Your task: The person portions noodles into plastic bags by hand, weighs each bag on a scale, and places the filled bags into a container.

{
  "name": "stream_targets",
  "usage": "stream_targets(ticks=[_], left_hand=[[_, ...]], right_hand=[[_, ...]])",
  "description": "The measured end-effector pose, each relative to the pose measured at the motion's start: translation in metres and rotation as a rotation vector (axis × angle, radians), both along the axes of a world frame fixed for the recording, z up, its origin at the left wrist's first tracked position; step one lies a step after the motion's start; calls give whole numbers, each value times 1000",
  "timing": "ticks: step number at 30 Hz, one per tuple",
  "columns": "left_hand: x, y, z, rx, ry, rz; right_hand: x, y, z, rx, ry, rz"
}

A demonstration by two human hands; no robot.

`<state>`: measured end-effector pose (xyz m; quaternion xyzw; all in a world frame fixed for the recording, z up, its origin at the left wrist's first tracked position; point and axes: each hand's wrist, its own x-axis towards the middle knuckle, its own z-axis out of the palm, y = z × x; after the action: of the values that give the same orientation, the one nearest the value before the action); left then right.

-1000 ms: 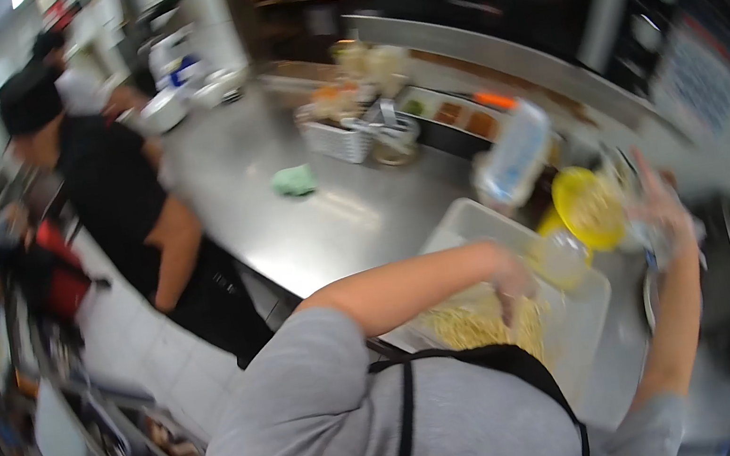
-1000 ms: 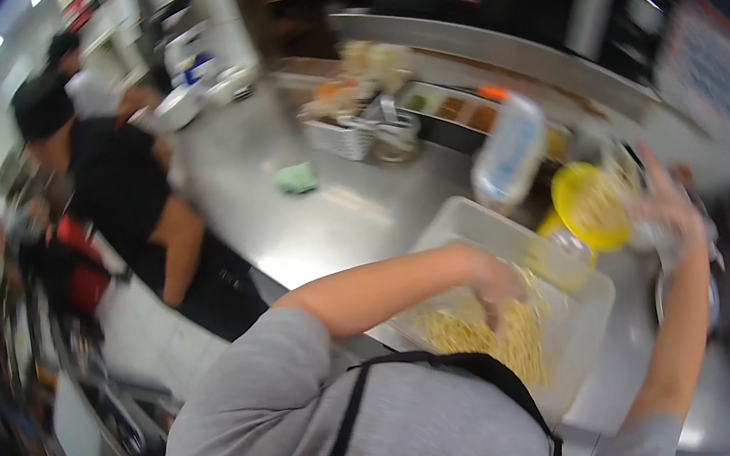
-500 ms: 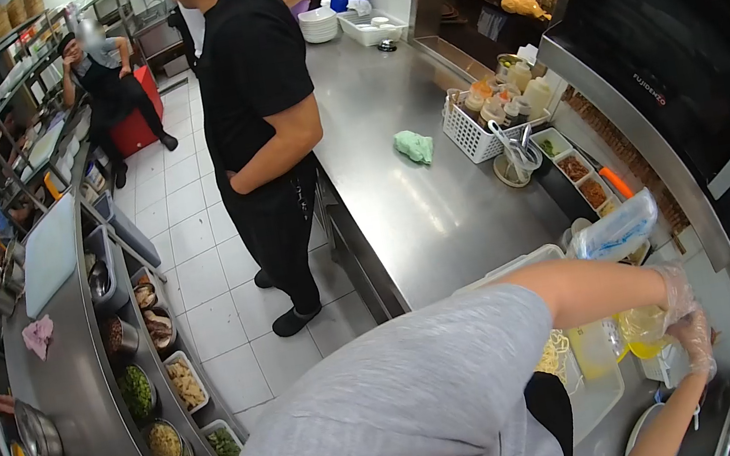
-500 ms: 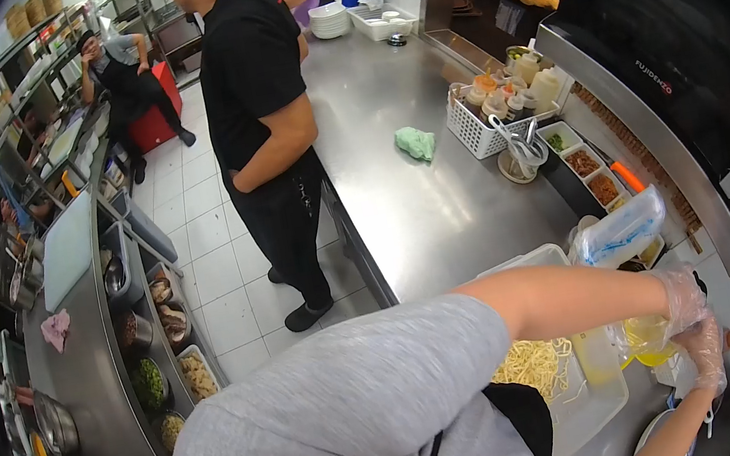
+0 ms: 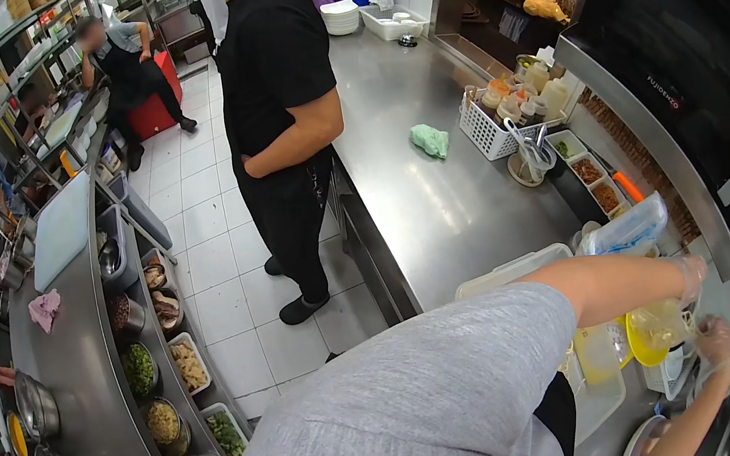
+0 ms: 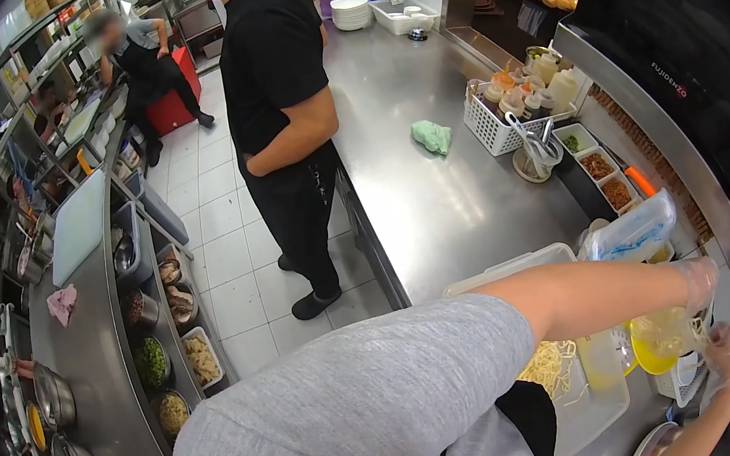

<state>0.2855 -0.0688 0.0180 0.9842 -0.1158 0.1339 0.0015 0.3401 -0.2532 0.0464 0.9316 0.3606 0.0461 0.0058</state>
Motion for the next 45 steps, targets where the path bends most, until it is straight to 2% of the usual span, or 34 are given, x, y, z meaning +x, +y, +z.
stream_targets(ticks=[2, 4, 5, 7, 10, 11, 12, 14, 16, 17, 19, 21, 22, 23, 24, 25, 26, 28, 29, 31, 32, 34, 36, 38, 40, 41, 43, 45], left_hand=[[5, -2, 2, -49, 54, 10], [3, -4, 10, 288, 27, -166], [11, -6, 5, 288, 24, -170], [29, -7, -6, -179, 147, 2], [42, 0, -7, -103, 155, -19], [45, 3, -8, -66, 160, -30], [48, 5, -9, -27, 166, -42], [52, 8, -12, 15, 171, -53], [54, 11, -18, -51, 119, 16], [56, 14, -21, -56, 118, 17], [57, 16, -25, 74, 58, -104], [55, 13, -22, 147, 99, -195], [53, 13, -20, 177, 161, -243], [69, 10, -26, 177, 162, -241], [98, 1, -39, 35, 249, -170], [107, -3, -46, -36, 293, -134], [115, -7, -52, -107, 334, -97], [58, -3, -30, -443, 333, -61], [28, 0, -19, -643, 339, -48], [-12, 4, -3, -798, 296, -59], [-9, 5, -5, -778, 245, -89], [0, 5, -9, -714, 93, -177], [-39, 10, 8, -799, 159, -172], [-54, 11, 12, -884, 226, -168], [-54, 4, 3, -795, -109, -122], [-57, 1, 2, -794, -111, -122], [-69, -1, -4, -1032, -803, -272], [-92, -5, -4, -1037, -881, -296]], right_hand=[[11, -6, 12, -142, -167, -10], [14, -8, 30, 284, 29, 155], [-1, 3, 37, 283, 27, 151], [-42, 28, 46, 551, 546, 166], [-100, 54, 48, 640, 642, 124], [-81, 50, 35, 638, 643, 125], [-47, 40, 12, 524, 393, 157], [-38, 32, 1, 410, 144, 187], [-42, 27, -3, 567, -19, 426], [-48, 22, -3, 561, -18, 428], [-66, 2, -10, 841, 365, 280], [-96, -12, -49, 600, 625, 213], [-140, 6, -52, 437, 858, 128], [-142, 15, -85, 211, 977, 151], [-186, 37, -87, -107, 632, 280], [-204, 44, -111, -93, 663, 268], [-188, 33, -191, 68, 472, 534], [-191, 30, -229, 228, 270, 793], [-229, 51, -177, 178, 601, 585], [-239, 58, -160, 123, 920, 361], [-218, 49, -181, 252, 947, 371], [-212, 46, -171, 380, 971, 380], [-228, 49, -105, 330, 681, 384], [-208, 34, -94, 518, 632, 484], [-213, 24, -69, 622, 673, 421], [-217, 19, -56, 727, 713, 353], [-215, 9, -43, 797, 677, 355], [-214, 3, -32, 865, 643, 353]])
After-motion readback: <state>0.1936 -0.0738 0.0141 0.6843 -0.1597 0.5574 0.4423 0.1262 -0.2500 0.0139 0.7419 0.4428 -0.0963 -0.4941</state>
